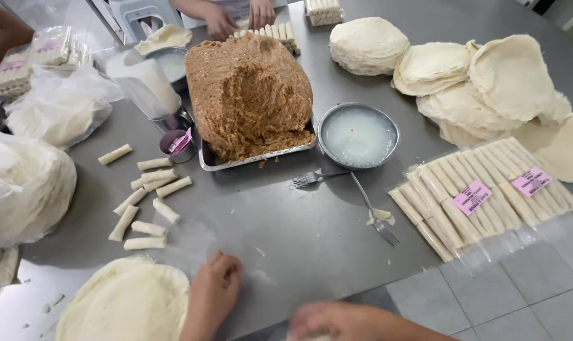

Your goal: The person places several spring rolls into a plastic bag, applies a pink label to the bag, and then takes a wrapper from a stack to wrap filling into a new roll.

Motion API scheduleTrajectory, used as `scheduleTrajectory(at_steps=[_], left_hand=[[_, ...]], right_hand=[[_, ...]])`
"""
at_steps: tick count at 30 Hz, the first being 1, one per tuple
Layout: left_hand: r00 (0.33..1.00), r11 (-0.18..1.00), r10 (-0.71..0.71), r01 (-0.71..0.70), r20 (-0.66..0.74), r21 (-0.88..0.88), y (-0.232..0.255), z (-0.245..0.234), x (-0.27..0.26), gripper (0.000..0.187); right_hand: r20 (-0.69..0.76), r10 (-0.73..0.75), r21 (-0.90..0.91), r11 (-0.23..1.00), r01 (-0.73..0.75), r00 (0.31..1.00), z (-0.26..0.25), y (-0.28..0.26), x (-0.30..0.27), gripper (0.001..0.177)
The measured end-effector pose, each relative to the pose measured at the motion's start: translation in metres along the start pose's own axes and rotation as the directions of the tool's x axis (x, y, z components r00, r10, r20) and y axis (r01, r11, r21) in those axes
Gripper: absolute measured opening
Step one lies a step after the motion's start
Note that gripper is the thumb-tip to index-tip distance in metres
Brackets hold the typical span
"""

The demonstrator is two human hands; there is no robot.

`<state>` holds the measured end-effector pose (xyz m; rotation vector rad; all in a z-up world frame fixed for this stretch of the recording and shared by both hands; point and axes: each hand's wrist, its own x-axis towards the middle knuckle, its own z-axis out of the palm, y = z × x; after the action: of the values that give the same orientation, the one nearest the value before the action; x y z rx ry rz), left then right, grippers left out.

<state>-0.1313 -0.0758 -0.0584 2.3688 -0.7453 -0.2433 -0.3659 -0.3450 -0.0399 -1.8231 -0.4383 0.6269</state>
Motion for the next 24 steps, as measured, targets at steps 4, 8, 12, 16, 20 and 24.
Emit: scheduleTrajectory(at_steps=[4, 8, 12, 16, 20, 24], left_hand=[[0.991, 0.992, -0.114, 0.110, 0.068, 0.057, 0.007, 0.026, -0.039, 0.007], [0.993, 0.999, -0.035, 0.033, 0.110, 0.013, 0.008, 0.041, -0.058, 0.006], [0.982, 0.994, 0.101, -0.108, 0.157, 0.036, 0.012, 0.064, -0.067, 0.038], [0.985, 0.998, 0.058, -0.055, 0.165, -0.024, 0.050, 0.075, -0.062, 0.027], [0.973, 0.991, 0.002, 0.028, 0.231, -0.128, 0.076, 0.076, -0.054, 0.030], [0.936, 0.945, -0.211, 0.269, 0.282, -0.187, 0.105, 0.059, -0.048, 0.020]], right_hand=[[0.054, -0.096, 0.139, 0.986, 0.087, 0.994, 0.014, -0.013, -0.025, 0.064], [-0.047, -0.099, 0.248, 0.963, 0.108, 0.994, 0.027, -0.024, -0.037, 0.053], [-0.223, 0.170, 0.474, 0.879, -0.046, 0.960, 0.033, -0.019, -0.039, 0.049], [-0.387, 0.253, 0.862, 0.440, 0.251, 0.887, 0.037, 0.016, -0.020, 0.046], [-0.520, 0.312, 0.814, 0.464, 0.350, 0.795, 0.027, 0.005, 0.008, 0.055], [-0.597, 0.399, 0.760, 0.558, 0.333, 0.696, 0.034, 0.014, 0.010, 0.044]])
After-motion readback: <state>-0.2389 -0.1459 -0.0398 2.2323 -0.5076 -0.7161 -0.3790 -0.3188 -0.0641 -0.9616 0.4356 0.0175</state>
